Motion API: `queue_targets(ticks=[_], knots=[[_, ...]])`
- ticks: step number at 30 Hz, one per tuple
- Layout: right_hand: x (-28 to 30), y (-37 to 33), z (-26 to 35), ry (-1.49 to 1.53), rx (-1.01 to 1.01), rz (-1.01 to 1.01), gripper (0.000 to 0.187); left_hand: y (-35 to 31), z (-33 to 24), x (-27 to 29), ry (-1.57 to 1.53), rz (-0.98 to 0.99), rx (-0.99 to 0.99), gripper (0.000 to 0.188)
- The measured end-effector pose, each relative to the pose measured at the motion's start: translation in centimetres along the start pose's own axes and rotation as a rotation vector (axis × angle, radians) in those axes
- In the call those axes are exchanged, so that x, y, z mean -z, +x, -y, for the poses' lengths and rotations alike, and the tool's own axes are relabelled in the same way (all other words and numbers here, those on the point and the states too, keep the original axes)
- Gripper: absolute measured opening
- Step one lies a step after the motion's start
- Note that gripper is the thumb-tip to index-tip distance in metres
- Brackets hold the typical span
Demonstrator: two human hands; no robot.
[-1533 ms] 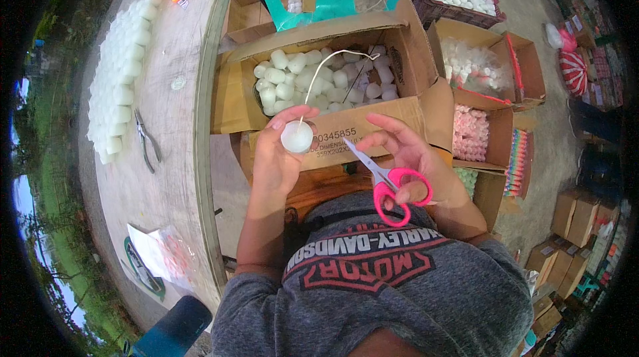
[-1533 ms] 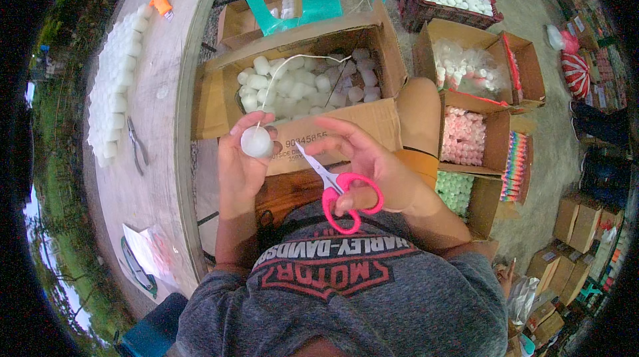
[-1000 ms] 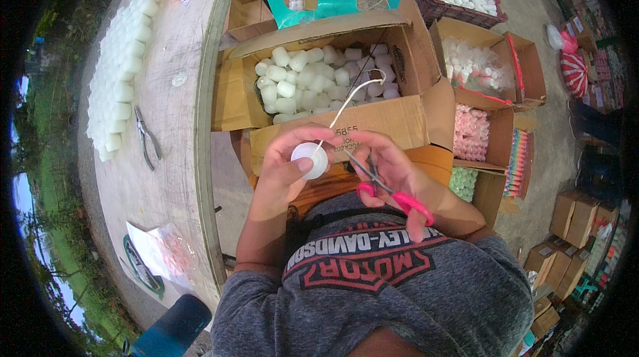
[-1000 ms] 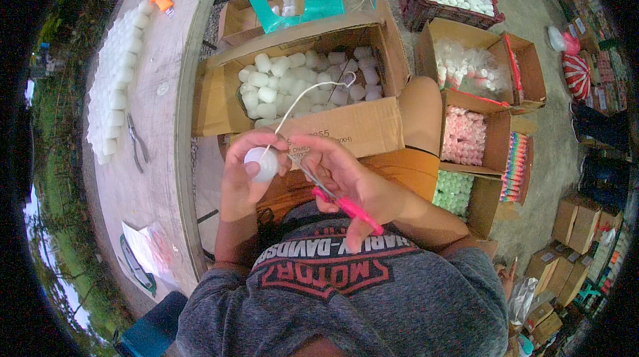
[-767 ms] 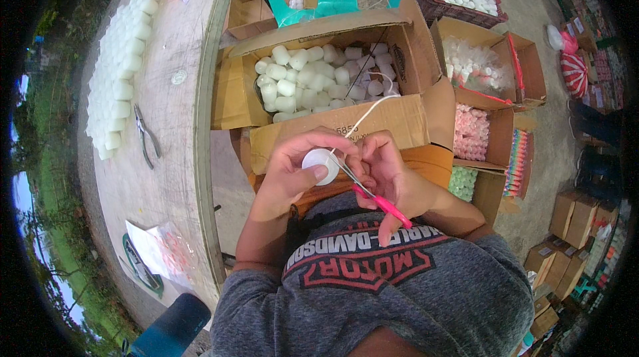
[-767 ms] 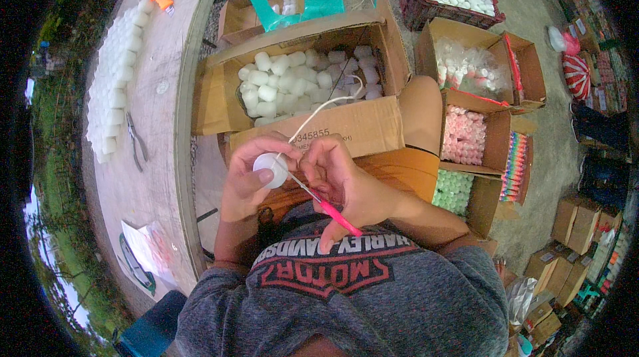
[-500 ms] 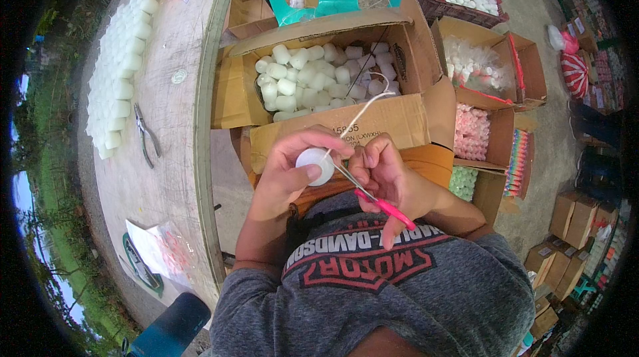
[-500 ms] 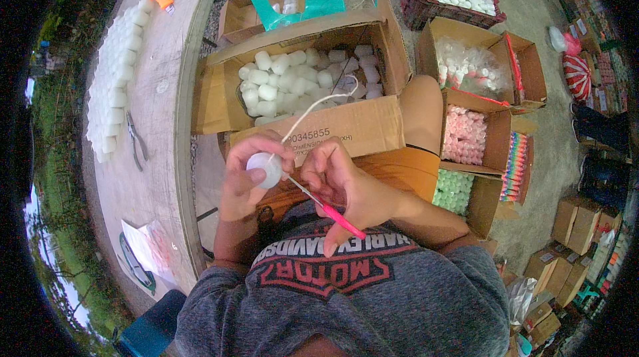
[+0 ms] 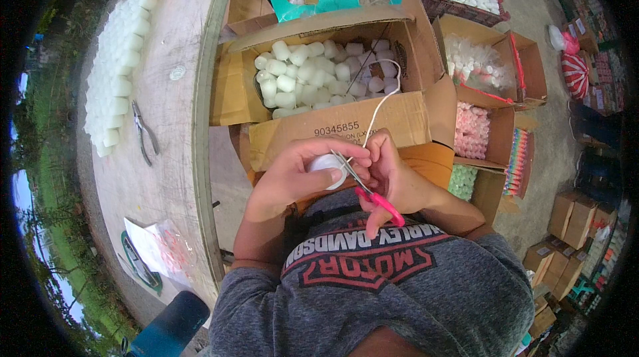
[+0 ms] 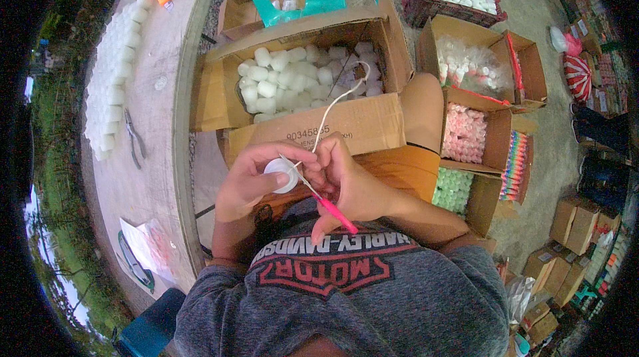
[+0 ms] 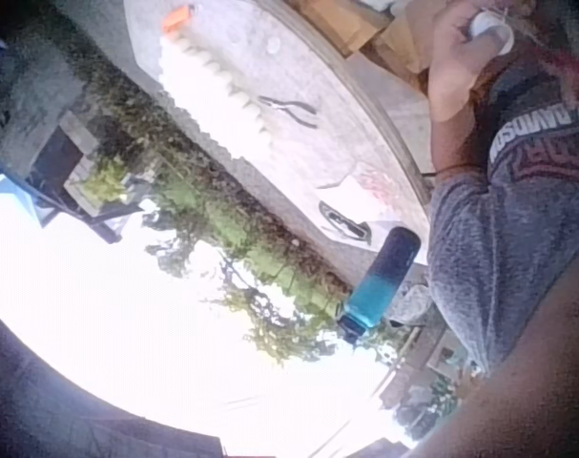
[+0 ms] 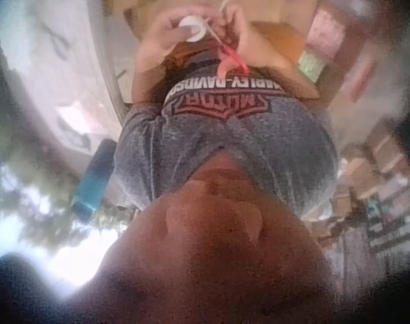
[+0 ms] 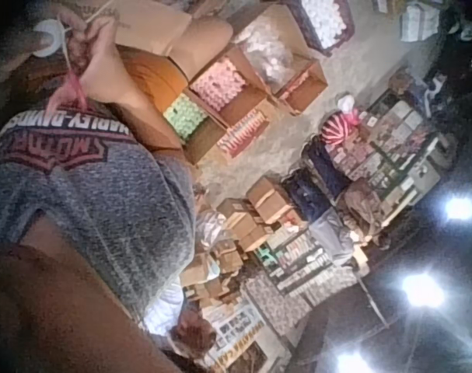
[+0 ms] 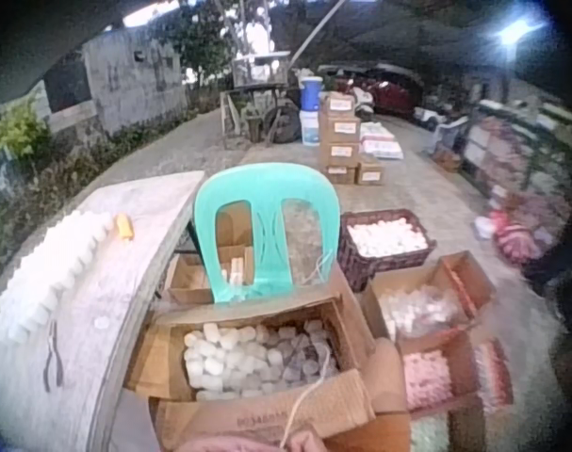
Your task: The person repeatedly picks small white cylindrical candles from a cardboard box, inserts a thin wick into the top, and trims the wick with pink scissors. The process is repeated for multiple candles in a continuous loop.
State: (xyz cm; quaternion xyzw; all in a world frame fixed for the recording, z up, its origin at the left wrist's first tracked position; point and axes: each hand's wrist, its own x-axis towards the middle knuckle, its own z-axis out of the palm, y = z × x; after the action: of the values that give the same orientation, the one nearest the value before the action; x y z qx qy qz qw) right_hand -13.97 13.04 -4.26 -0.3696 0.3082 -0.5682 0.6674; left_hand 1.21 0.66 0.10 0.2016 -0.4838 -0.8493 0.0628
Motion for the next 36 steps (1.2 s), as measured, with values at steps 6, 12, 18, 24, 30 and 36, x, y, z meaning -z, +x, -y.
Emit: queue_targets(ticks=[6, 12, 18, 24, 30, 36], knots=[[0.2, 0.2, 0.3, 0.112, -0.103, -0.042, 0.087, 0.0, 0.7, 0.3, -0.072, 0.051, -0.026, 0.034], [0.1, 0.2, 0.3, 0.238, -0.080, -0.094, 0.076, -0.1, 0.6, 0.4, -0.103, 0.015, -0.006, 0.035], [0.2, 0.3, 0.5, 0.197, -0.093, -0.086, 0.070, 0.1, 1.0, 0.8, -0.157, 0.024, -0.028, 0.035], [0.1, 0.5, 1.1, 0.168, -0.059, -0.107, 0.058, 0.2, 1.1, 0.8, -0.123, -0.047, 0.018, 0.036], [0.1, 0.7, 1.8, 0.161, -0.276, -0.092, 0.055, -0.1, 0.6, 0.5, -0.320, 0.000, -0.053, 0.036], [-0.1, 0.7, 0.7, 0.086, -0.025, -0.082, 0.059, -0.6, 0.2, 0.3, -0.187, 0.023, -0.022, 0.036]])
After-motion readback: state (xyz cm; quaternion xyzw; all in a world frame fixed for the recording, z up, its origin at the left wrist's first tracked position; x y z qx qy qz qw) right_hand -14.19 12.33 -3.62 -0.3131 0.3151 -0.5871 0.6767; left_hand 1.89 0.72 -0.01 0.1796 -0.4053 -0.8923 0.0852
